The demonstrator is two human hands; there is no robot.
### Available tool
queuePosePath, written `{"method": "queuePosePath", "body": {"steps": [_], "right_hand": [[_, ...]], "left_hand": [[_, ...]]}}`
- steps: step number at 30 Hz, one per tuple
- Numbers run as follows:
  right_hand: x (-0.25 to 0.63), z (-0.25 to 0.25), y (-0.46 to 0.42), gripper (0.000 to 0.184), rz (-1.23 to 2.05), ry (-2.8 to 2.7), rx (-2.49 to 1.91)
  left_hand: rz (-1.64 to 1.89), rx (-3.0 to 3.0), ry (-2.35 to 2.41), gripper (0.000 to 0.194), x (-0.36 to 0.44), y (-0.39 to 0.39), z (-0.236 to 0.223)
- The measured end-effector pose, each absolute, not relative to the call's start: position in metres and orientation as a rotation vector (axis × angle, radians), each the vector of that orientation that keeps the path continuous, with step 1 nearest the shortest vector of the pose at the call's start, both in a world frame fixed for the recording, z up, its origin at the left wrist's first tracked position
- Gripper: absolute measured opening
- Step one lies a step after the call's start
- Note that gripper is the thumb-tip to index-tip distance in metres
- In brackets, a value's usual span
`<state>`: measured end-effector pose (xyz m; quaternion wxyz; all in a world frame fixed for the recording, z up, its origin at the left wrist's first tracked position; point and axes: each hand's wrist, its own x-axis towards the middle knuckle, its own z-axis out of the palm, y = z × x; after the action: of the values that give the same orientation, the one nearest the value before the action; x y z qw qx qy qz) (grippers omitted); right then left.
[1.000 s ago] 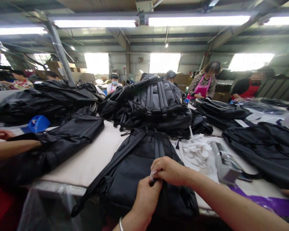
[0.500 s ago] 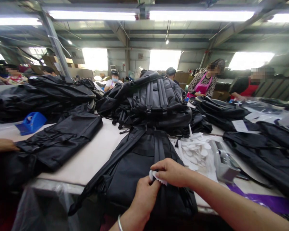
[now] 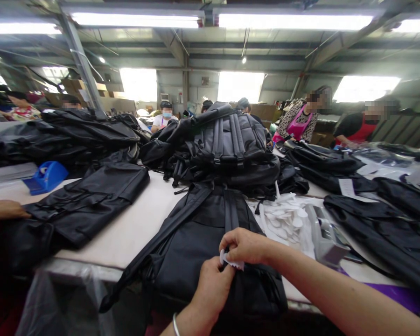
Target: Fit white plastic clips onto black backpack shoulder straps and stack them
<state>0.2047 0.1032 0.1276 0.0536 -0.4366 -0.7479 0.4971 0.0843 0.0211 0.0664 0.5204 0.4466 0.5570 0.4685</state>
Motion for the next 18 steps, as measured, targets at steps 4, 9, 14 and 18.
{"method": "queuePosePath", "body": {"steps": [4,9,14,18], "right_hand": [[0.204,0.129,0.1,0.018,1.322,-2.414,-1.212],[0.207,0.129,0.101,0.011,0.955,-2.632,-0.98],[0.207,0.128,0.104,0.016,0.408,-2.72,-0.86],[0.197,0.127,0.11,0.014,0.182,-2.921,-0.81]], "left_hand": [[1.128,1.08,1.34,0.033,0.085,0.02,0.065],[1.116,1.092,1.338,0.033,0.084,0.021,0.066],[1.047,1.209,1.403,0.048,0.081,0.026,0.063],[1.019,1.32,1.525,0.052,0.075,0.036,0.05]]}}
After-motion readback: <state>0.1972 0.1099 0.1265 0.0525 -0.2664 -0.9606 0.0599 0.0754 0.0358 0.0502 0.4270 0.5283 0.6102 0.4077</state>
